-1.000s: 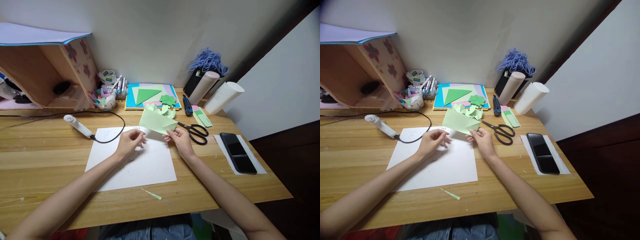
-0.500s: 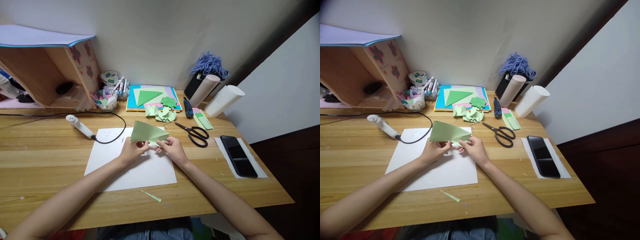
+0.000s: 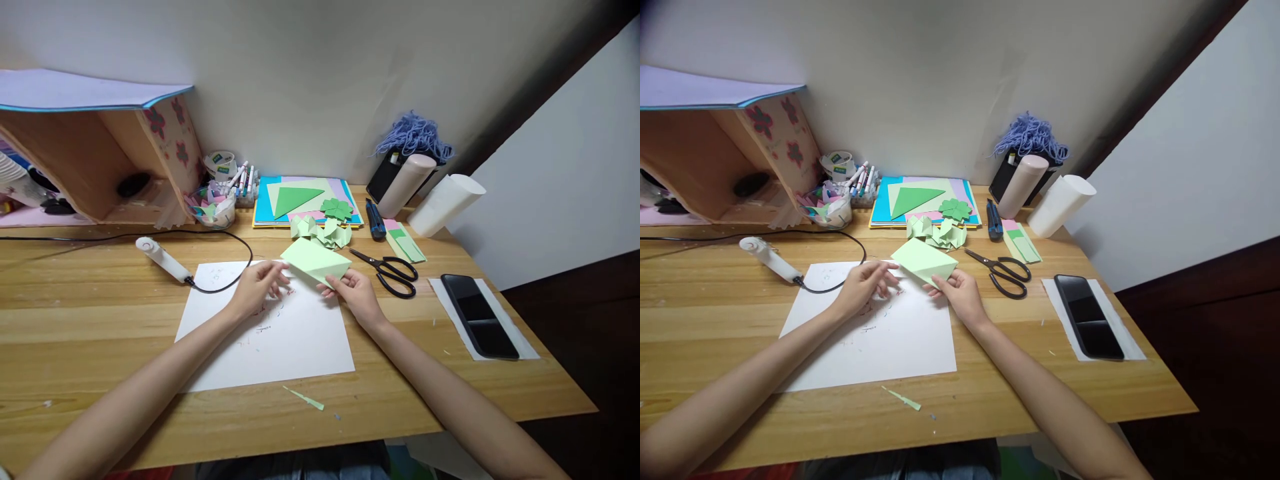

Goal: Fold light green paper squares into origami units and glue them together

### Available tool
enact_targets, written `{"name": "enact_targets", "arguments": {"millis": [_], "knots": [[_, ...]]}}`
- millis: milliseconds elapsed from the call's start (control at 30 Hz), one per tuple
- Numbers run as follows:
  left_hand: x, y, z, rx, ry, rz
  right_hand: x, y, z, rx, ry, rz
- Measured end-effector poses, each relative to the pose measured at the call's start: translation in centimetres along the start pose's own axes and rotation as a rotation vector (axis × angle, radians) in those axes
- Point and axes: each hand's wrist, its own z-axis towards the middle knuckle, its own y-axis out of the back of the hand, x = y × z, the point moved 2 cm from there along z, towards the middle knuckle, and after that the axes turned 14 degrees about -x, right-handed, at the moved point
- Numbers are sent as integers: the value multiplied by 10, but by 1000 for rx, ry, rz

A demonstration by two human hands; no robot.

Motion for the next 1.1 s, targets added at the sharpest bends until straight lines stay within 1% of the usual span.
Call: {"name": "enact_targets", "arguments": {"millis": [67, 100, 167, 267, 367, 433, 500, 533, 633, 733, 833, 867, 933, 1000, 1100], "knots": [[-1, -8, -5, 109, -14, 19, -1, -6, -6, 99, -41, -4], [-1, -11, -6, 125, -18, 14, -2, -9, -8, 143, -60, -6], [0, -13, -6, 134, -11, -10, -1, -10, -10, 190, -70, -13], [2, -11, -4, 138, 12, -39, 1, -4, -5, 184, -74, -15], [3, -10, -4, 119, -4, 2, 1, 1, 1, 196, -118, -30], [2, -10, -7, 94, -38, 46, 0, 2, 2, 207, -103, -71], [-1, -12, -12, 92, -74, 91, 1, 1, 0, 188, -22, -131], [-2, -13, -15, 101, -88, 116, 1, 0, -3, 166, 42, -165], [-8, -17, -22, 143, -99, 186, 7, -2, -12, 99, 305, -294], [-9, -21, -26, 162, -60, 183, 13, -2, -19, 103, 564, -423], [-4, -25, -26, 154, 23, 84, 14, -3, -23, 146, 732, -488], [-2, -25, -25, 149, 55, 33, 13, -4, -23, 155, 758, -498], [1, -26, -24, 151, 114, -88, 12, -5, -24, 146, 756, -508], [1, -26, -23, 181, 157, -211, 10, -5, -24, 108, 700, -498], [-2, -26, -23, 262, 180, -351, 8, -6, -23, 73, 569, -413]]}}
